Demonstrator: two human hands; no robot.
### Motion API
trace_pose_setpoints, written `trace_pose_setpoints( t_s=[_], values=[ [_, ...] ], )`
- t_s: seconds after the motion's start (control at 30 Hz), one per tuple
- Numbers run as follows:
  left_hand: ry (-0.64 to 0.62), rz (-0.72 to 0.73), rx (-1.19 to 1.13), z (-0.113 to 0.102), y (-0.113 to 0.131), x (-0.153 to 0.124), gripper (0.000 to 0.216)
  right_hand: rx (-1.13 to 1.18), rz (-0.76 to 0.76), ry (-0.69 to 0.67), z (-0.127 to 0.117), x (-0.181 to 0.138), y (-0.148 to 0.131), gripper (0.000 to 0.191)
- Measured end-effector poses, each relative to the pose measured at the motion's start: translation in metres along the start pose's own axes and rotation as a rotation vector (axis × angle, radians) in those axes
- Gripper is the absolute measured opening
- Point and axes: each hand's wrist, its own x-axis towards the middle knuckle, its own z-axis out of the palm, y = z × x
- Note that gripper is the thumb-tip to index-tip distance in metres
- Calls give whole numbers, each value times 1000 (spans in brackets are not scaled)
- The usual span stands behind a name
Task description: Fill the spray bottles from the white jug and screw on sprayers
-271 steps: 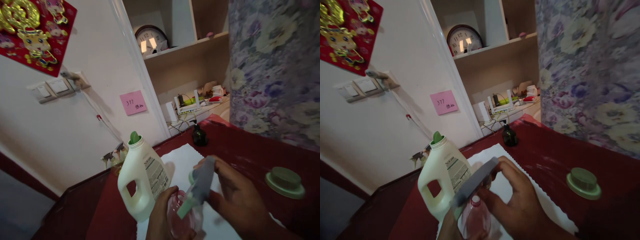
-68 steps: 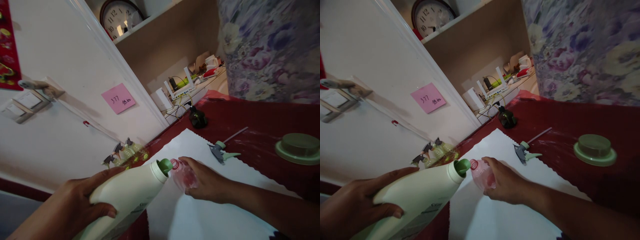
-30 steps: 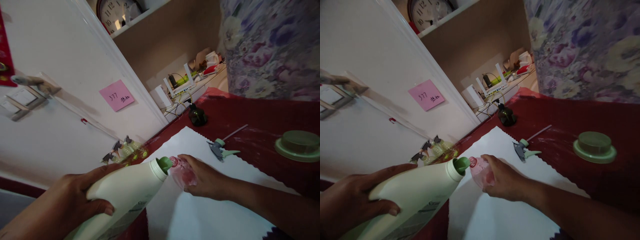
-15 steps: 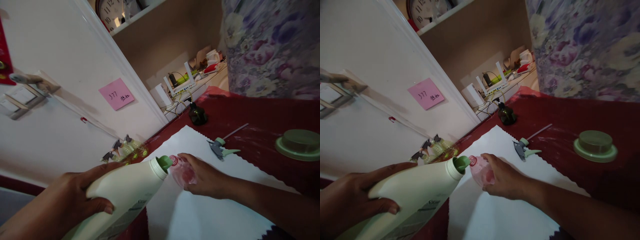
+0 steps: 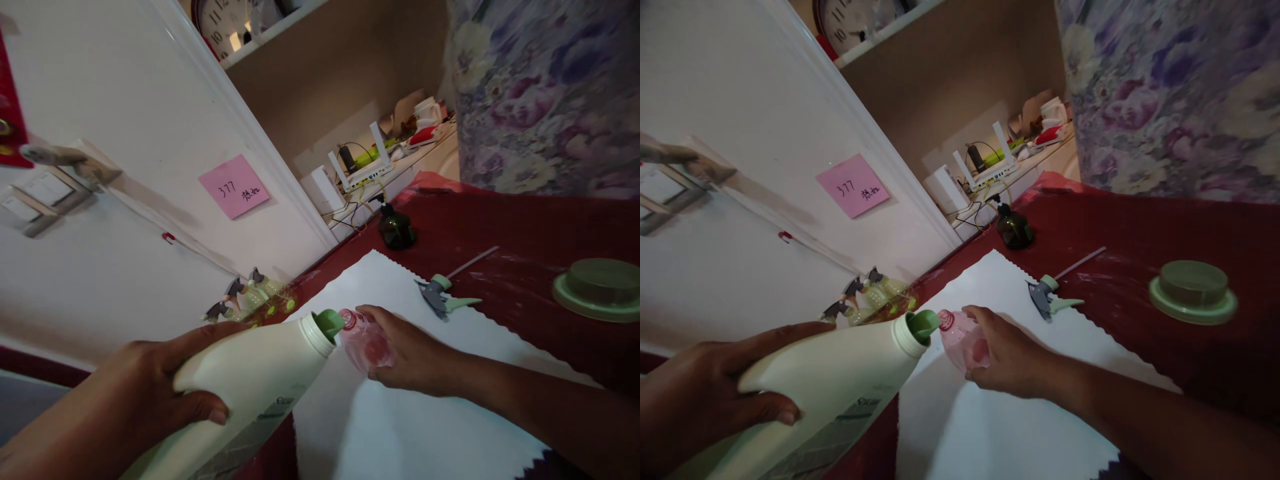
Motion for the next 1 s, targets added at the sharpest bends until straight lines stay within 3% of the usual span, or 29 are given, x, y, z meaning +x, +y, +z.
trace_pose_setpoints(
  t_s=[0.27, 0.8, 1.0],
  values=[
    [29, -15, 10, 0, 4, 0, 76, -25, 20, -29, -2, 1, -5, 93],
    [-41, 0, -4, 2, -6, 5, 81, -12, 12, -10, -1, 0, -5, 92],
    [-22, -36, 30, -3, 7, -3, 78, -6, 10, -10, 0, 0, -5, 91]
  ],
)
